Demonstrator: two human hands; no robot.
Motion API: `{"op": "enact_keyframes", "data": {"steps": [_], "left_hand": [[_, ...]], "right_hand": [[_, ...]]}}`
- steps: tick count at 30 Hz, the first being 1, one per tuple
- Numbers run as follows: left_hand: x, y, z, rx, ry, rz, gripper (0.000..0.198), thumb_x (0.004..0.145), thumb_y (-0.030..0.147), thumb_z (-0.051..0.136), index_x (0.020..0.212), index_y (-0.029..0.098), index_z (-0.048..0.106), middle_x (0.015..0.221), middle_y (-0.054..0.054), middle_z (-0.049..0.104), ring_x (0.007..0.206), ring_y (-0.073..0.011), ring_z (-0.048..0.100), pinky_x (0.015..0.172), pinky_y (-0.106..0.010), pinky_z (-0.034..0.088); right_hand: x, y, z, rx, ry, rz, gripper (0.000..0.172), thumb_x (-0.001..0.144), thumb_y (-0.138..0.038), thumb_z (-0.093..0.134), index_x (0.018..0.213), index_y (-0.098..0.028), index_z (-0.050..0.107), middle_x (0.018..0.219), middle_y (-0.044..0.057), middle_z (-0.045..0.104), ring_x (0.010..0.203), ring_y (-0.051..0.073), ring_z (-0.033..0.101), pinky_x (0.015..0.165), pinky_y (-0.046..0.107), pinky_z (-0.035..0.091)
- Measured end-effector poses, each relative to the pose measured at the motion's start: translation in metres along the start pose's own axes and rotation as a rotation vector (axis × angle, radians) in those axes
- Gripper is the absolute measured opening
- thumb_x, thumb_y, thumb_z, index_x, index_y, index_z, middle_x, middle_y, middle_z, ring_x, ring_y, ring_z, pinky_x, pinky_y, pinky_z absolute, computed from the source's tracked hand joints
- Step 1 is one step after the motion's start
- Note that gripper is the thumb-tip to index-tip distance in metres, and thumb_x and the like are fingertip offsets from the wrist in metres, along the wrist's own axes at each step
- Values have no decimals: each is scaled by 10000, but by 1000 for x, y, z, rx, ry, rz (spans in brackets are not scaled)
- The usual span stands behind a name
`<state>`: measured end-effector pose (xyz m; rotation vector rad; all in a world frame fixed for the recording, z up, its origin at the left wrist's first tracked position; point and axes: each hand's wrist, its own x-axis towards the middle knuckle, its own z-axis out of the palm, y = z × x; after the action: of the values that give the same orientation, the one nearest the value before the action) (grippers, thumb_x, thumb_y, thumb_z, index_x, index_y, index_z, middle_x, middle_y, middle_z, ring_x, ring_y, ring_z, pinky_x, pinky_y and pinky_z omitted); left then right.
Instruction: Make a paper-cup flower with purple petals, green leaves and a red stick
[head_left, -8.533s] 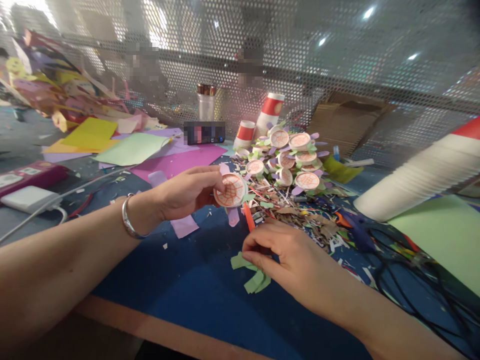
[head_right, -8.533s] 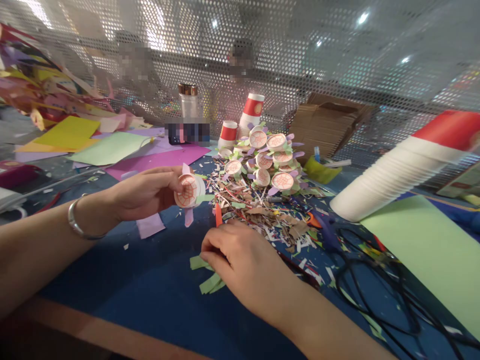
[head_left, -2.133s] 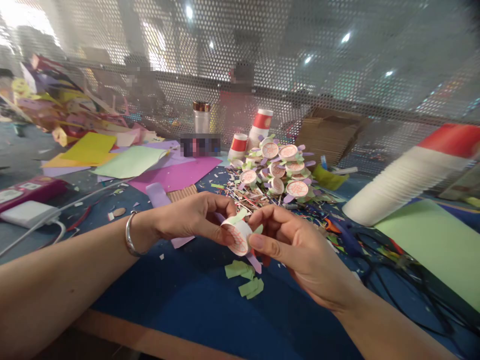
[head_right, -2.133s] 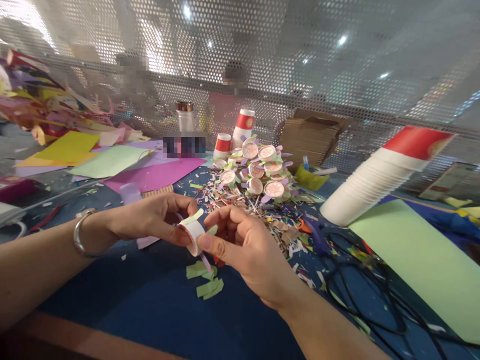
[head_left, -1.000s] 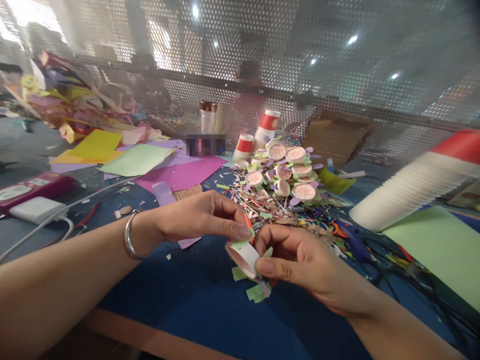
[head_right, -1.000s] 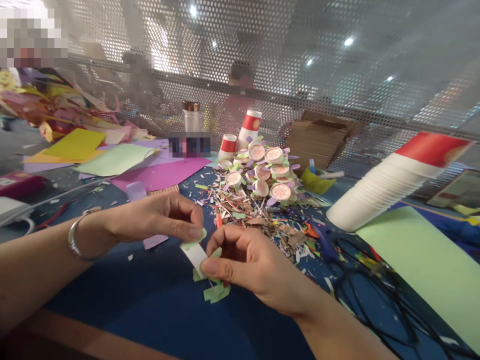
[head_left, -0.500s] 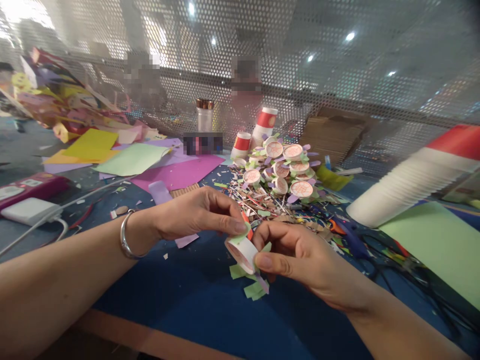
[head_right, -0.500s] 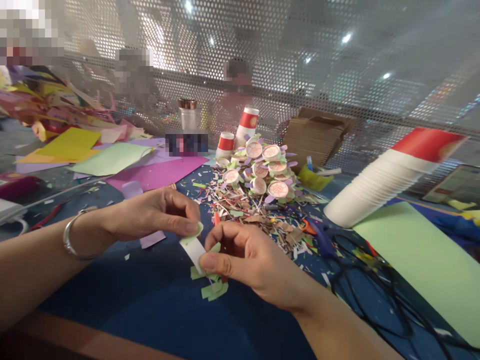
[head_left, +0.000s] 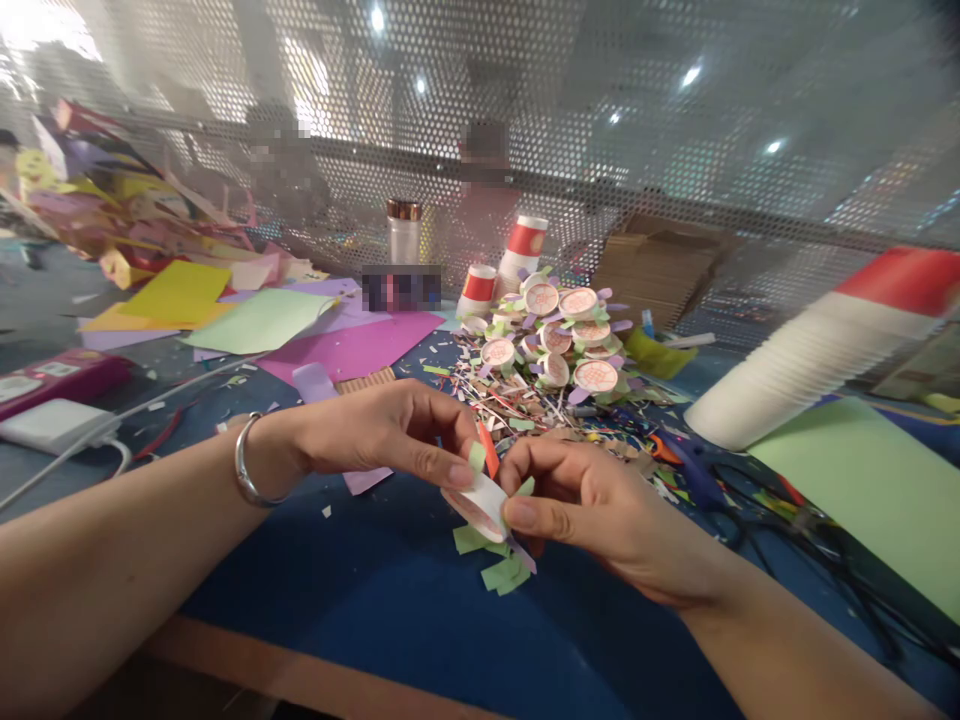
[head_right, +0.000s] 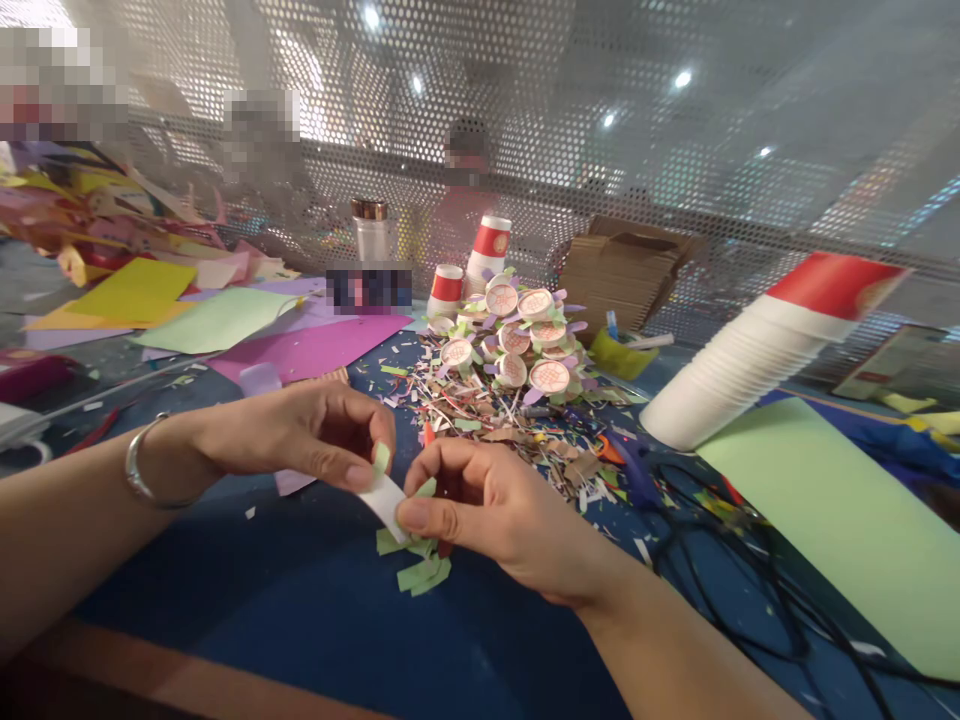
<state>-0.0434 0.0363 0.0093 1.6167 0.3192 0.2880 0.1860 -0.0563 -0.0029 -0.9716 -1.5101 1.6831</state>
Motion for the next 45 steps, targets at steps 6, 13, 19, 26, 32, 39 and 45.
{"op": "enact_keyframes", "data": {"steps": [6,13,19,26,32,39,45], "left_hand": [[1,-1,3,133,22,-29,280,730,308,851,889,160,674,797,-2,669,704,-114,597,629,-208,475],[4,-2,7,137,98,-27,278,774,328,814,847,148,615,801,-18,679,739,-134,638,669,-239,486],[6,-4,7,79,103,-20,231,772,249,809,856,139,624,827,-18,685,779,-131,642,732,-250,493],[6,-6,6,29,91,-7,165,814,210,779,888,156,642,814,11,690,737,-86,621,654,-185,448],[8,-8,5,36,128,9,297,742,252,842,888,156,602,739,14,657,658,-105,601,590,-210,436],[9,-7,7,-64,217,-12,381,695,181,865,898,162,544,757,46,639,674,-78,595,612,-180,444],[10,-6,7,-208,302,39,333,707,134,852,922,144,598,863,-11,713,788,-111,673,718,-211,522]], "right_hand": [[-1,0,-1,74,-3,-43,194,875,-296,759,891,-164,618,766,-22,591,661,82,537,608,207,469],[2,0,-3,102,68,-78,182,902,-341,726,897,-177,647,785,-15,584,655,82,505,595,192,429],[3,-1,-5,96,75,-61,217,917,-381,700,974,-176,657,812,2,608,666,93,537,617,212,442],[2,-3,-3,121,187,-111,188,910,-362,705,980,-202,636,786,-7,607,679,116,571,641,249,459],[4,-3,-3,142,378,-183,168,881,-342,730,935,-206,648,793,-14,582,646,95,490,579,222,414],[6,-3,-3,61,497,-251,181,860,-350,735,820,-203,636,730,-32,517,610,91,458,528,217,393],[5,-1,-3,18,489,-248,161,886,-361,715,896,-210,658,727,-25,552,627,97,495,529,214,416]]}}
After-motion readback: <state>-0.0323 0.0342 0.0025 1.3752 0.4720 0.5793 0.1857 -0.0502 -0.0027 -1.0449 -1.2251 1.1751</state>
